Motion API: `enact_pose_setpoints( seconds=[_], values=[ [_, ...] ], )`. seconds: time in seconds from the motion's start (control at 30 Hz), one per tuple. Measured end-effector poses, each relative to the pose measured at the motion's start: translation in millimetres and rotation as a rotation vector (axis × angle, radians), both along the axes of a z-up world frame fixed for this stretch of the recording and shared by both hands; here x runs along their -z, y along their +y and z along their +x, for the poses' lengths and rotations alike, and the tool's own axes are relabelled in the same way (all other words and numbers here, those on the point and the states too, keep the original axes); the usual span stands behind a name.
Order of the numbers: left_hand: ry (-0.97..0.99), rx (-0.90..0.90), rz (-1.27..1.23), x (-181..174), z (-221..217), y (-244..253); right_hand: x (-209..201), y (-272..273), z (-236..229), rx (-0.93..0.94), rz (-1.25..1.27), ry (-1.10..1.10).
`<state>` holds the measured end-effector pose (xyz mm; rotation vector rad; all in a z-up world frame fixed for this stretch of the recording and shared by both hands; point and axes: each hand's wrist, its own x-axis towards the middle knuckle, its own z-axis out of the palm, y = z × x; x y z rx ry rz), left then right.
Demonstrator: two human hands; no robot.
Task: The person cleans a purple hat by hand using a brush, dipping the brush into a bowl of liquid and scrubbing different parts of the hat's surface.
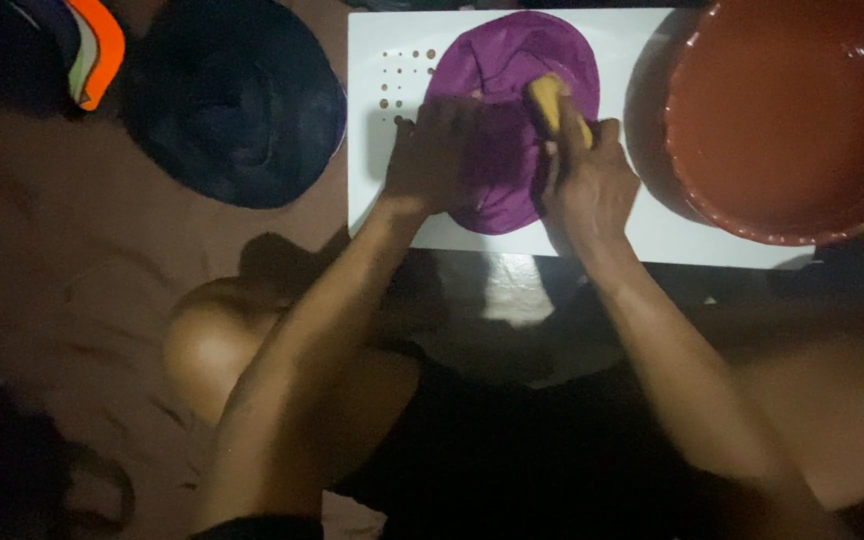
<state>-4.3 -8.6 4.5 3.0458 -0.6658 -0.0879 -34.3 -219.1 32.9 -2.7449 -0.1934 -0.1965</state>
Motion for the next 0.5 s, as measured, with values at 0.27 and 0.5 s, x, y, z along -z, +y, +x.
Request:
enact_pose_setpoints(
  seconds=[0.27,0.5],
  values=[
    [-0.070,0.009,0.057,1.4,-0.2,2.0,-3.5,-3.3,1.1,0.019,-0.022,0.204],
    [0.081,0.170,-0.554,-7.4,23.5,32.2,-16.8,-96.2,37.3,0.090,0.562,-0.327]
  ],
)
